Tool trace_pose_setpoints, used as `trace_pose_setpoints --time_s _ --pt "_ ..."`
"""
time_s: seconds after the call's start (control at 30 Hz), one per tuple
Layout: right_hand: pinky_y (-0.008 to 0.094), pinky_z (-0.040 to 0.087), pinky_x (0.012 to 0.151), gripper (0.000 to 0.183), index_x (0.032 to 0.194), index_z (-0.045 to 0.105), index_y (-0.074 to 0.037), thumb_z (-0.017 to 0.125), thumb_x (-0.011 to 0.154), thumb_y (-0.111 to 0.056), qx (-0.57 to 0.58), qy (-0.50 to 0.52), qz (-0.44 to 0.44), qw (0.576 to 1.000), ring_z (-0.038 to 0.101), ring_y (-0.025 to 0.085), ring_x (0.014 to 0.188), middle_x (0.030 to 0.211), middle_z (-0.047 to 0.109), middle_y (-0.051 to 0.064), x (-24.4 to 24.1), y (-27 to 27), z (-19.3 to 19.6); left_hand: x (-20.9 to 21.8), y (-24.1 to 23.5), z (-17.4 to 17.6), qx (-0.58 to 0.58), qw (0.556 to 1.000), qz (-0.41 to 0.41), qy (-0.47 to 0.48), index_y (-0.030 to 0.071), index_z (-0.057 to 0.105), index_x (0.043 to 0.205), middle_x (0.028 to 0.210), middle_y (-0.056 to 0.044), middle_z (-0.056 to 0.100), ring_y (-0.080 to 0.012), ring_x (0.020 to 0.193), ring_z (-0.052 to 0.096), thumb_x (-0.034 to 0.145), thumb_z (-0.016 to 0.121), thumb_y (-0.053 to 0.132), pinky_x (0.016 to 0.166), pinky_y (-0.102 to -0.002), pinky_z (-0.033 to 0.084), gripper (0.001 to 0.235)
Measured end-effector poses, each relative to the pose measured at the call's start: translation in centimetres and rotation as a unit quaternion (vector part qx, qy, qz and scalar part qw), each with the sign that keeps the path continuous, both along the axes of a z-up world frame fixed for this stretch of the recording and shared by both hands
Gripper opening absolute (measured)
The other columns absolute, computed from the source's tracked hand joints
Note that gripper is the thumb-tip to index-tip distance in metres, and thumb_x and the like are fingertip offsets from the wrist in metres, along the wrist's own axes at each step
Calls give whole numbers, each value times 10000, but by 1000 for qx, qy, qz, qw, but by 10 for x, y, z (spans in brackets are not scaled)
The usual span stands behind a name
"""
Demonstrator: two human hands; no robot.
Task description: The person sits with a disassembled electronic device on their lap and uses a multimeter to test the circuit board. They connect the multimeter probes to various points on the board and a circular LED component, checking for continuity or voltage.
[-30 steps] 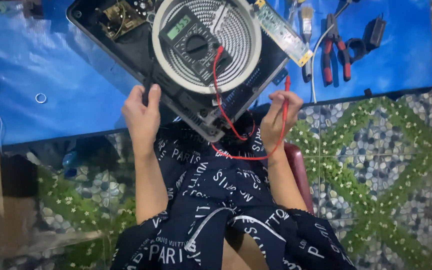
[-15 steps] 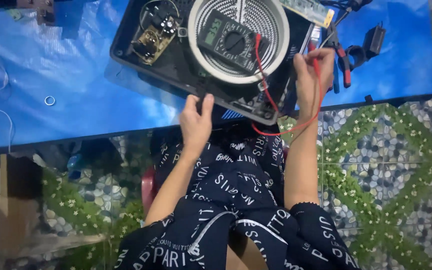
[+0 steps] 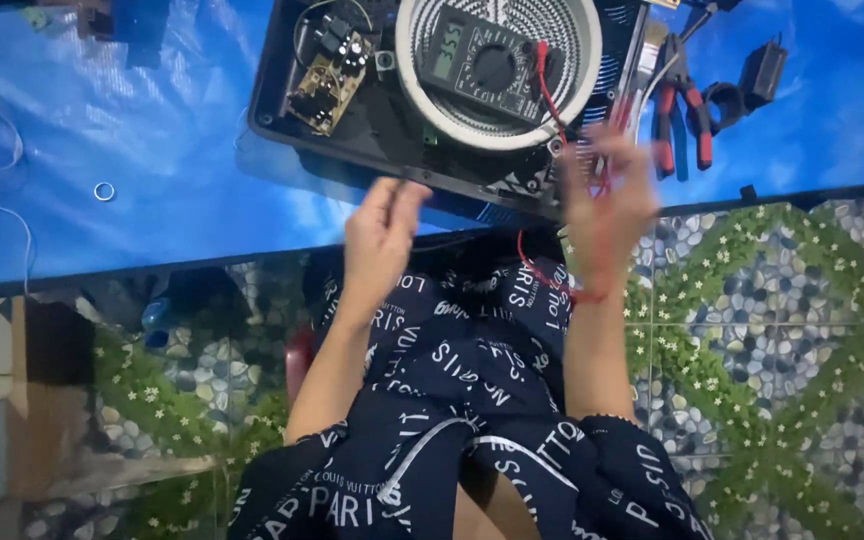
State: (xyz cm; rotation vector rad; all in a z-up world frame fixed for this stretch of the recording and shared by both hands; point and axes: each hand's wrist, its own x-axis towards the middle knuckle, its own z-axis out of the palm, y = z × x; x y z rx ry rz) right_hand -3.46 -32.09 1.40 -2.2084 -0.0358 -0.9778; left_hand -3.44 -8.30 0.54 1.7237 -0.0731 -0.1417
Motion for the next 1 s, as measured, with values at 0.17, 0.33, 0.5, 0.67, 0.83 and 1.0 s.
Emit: trace_pose_setpoints --time_s 0.17,0.33,0.5,0.67,0.83,1.0 --pt "419 602 792 194 987 672 -71 849 911 -50 -101 -57 145 983 718 332 959 1111 753 121 4 59 -22 12 18 -8 -67 987 118 -91 39 693 1113 727 -103 636 -174 615 661 1113 505 222 555 -301 602 262" --pt "348 547 769 34 965 721 -168 751 966 -183 -216 -65 160 961 700 251 954 1029 752 24 27 71 -49 14 30 -18 -47 986 107 -120 -54 710 1185 919 -142 557 -249 736 712 1093 562 136 554 -371 671 258" --pt "339 540 660 154 872 679 -110 781 960 -185 -262 -68 189 944 666 232 742 818 681 64 21 58 -49 11 24 -20 -41 987 84 -133 -39 723 1187 896 -131 535 -230 671 697 1078 604 124 502 -349 662 229" --pt "337 497 586 292 750 625 -99 757 982 -218 -265 -150 209 929 606 231 599 683 608 61 28 44 -50 0 8 -19 -47 991 87 -92 22 760 1142 848 -131 578 -221 653 706 1013 686 111 470 -305 658 173" --pt "350 440 536 355 709 616 -125 710 1024 -259 -270 -180 197 925 548 230 515 651 585 41 32 7 -69 1 -5 -36 -37 987 75 -139 44 765 1100 819 -87 626 -214 659 743 973 744 134 473 -269 634 157" --pt "349 425 520 401 669 613 -107 739 1022 -250 -223 -197 218 929 540 229 491 627 603 38 34 -25 -85 -11 -20 -36 -15 984 55 -166 80 771 1080 789 -50 642 -200 644 747 950 773 196 467 -267 619 175"
